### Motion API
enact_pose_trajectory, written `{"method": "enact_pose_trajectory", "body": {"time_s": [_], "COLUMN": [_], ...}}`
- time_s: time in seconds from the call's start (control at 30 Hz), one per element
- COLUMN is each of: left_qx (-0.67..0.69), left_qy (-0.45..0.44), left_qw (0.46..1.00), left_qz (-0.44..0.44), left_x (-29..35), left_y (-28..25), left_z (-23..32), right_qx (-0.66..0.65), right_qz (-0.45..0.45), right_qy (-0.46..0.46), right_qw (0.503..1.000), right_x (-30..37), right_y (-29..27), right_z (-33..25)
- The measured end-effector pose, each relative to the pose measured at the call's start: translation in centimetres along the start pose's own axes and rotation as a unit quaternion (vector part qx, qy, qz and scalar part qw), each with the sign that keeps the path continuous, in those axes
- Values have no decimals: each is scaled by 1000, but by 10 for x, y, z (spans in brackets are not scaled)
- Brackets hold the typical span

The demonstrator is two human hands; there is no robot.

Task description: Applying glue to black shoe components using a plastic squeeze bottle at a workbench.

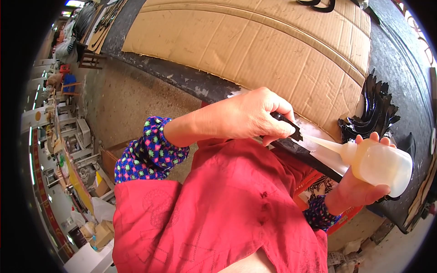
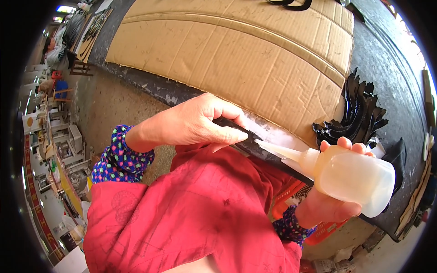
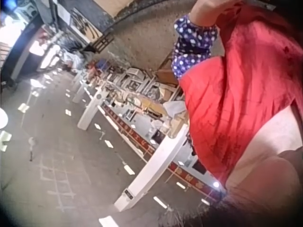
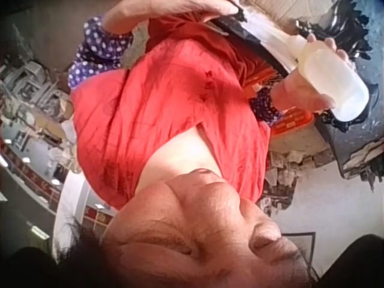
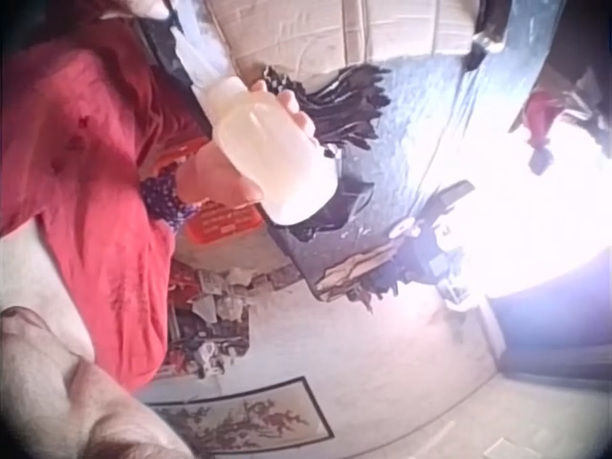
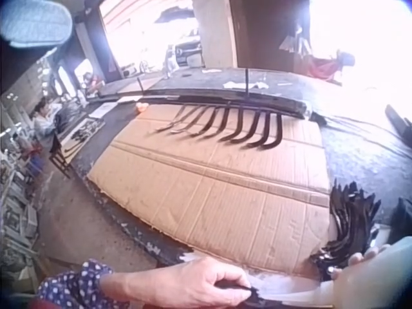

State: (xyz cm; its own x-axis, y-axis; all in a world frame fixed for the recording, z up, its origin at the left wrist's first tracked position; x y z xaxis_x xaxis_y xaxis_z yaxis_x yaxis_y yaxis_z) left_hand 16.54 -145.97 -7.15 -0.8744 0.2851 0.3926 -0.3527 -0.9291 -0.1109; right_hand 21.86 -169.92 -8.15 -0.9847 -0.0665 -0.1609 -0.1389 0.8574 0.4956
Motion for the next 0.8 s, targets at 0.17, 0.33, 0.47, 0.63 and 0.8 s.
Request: {"method": "enact_pose_trajectory", "body": {"time_s": [0.17, 0.33, 0.47, 0.63, 0.8], "left_qx": [32, 35, 22, 17, 35], "left_qy": [-48, -53, -49, -39, -49], "left_qw": [998, 998, 998, 999, 997], "left_qz": [-20, -19, -22, -26, -40], "left_x": [2, 3, 1, 2, 3], "left_y": [-2, -3, -2, -1, -1], "left_z": [9, 10, 9, 7, 8], "right_qx": [-34, 32, 35, -36, -36], "right_qz": [-36, 39, 30, -26, -6], "right_qy": [-8, 9, 9, -7, -8], "right_qw": [999, 999, 999, 999, 999], "right_x": [-1, 3, 3, 1, 1], "right_y": [-1, 4, 5, 3, 6], "right_z": [1, -2, -1, 0, -2]}}
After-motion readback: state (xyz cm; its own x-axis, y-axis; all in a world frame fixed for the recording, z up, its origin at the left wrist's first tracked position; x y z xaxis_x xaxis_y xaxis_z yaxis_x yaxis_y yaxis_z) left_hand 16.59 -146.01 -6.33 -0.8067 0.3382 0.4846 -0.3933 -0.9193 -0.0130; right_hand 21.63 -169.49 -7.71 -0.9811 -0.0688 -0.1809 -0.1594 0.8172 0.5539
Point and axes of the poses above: each hand's wrist, its own x-axis away from the middle knuckle, its own y-axis out of the palm, z = x × y, the point moved 1 cm from there along -x, towards the middle knuckle, and after that the axes turned 5 degrees about -x, right-handed, at the moved point
